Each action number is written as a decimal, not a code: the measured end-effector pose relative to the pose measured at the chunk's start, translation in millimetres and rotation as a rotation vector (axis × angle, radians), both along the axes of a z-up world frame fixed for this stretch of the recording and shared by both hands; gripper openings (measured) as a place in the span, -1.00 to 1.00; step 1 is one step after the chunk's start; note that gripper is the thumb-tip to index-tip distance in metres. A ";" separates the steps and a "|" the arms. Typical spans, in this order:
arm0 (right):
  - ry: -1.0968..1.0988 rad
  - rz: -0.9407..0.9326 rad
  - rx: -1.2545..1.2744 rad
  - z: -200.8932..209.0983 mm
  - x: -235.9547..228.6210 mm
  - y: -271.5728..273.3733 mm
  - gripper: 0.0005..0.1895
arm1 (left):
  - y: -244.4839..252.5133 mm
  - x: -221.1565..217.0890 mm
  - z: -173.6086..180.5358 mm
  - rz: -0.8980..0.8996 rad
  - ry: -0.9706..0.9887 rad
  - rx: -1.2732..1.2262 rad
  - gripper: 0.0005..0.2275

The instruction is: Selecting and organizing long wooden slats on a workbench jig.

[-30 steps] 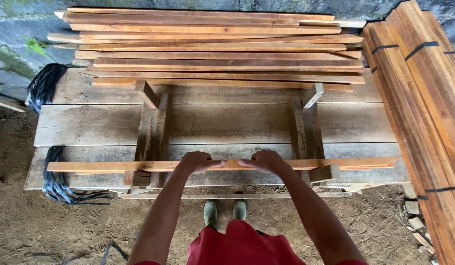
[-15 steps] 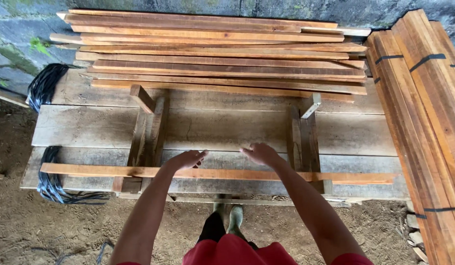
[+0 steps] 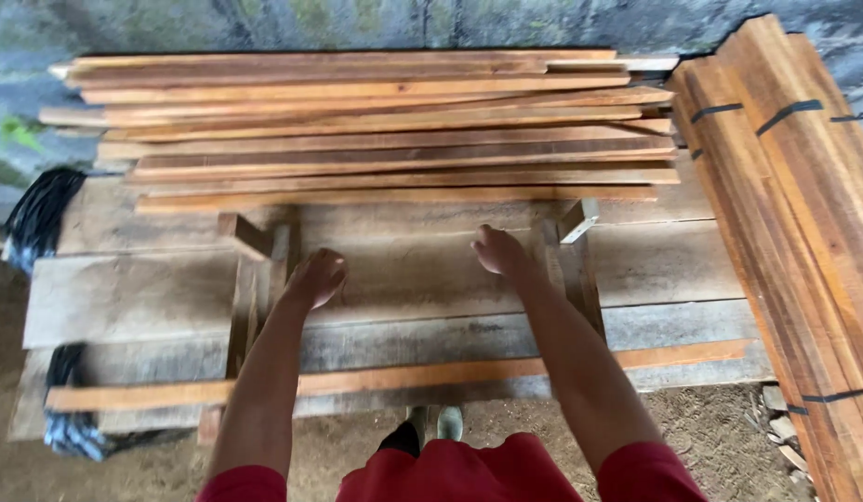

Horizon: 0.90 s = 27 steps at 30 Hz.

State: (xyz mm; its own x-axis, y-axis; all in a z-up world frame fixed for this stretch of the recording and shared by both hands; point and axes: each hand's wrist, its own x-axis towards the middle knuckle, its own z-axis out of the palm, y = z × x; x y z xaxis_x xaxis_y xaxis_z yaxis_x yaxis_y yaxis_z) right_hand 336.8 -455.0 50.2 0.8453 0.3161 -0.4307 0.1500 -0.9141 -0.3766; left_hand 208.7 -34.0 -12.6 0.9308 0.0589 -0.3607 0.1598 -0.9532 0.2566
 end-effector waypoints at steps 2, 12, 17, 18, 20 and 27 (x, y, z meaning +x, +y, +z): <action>-0.015 0.002 -0.015 3.1 8.6 10.1 -0.40 | 5.2 8.3 -6.1 -0.072 -0.056 0.044 -0.62; -0.479 0.239 -0.062 -41.0 72.3 36.5 -0.37 | 58.6 88.3 -53.5 -0.119 -0.344 0.269 -0.43; -0.729 0.344 -0.126 -74.0 104.5 34.8 -0.33 | 57.3 109.7 -13.9 -0.095 -0.195 0.231 -0.42; -0.660 0.313 -0.140 -67.0 105.2 34.6 -0.33 | 55.8 114.1 -8.8 -0.113 -0.192 0.224 -0.41; -0.640 0.301 -0.115 -62.3 104.2 37.1 -0.35 | 61.4 116.0 -17.2 -0.105 -0.160 0.205 -0.41; -0.788 0.290 -0.130 -95.1 116.7 32.4 -0.42 | 67.7 137.5 -50.3 -0.086 -0.250 0.311 -0.41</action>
State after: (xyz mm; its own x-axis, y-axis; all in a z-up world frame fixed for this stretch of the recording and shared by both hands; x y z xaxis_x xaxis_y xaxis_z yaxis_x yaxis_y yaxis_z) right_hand 453.5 -422.6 -44.9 0.8066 0.5556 0.2019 0.5597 -0.8276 0.0416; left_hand 346.2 33.7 -62.9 0.9939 0.0471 -0.0995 0.0449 -0.9987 -0.0249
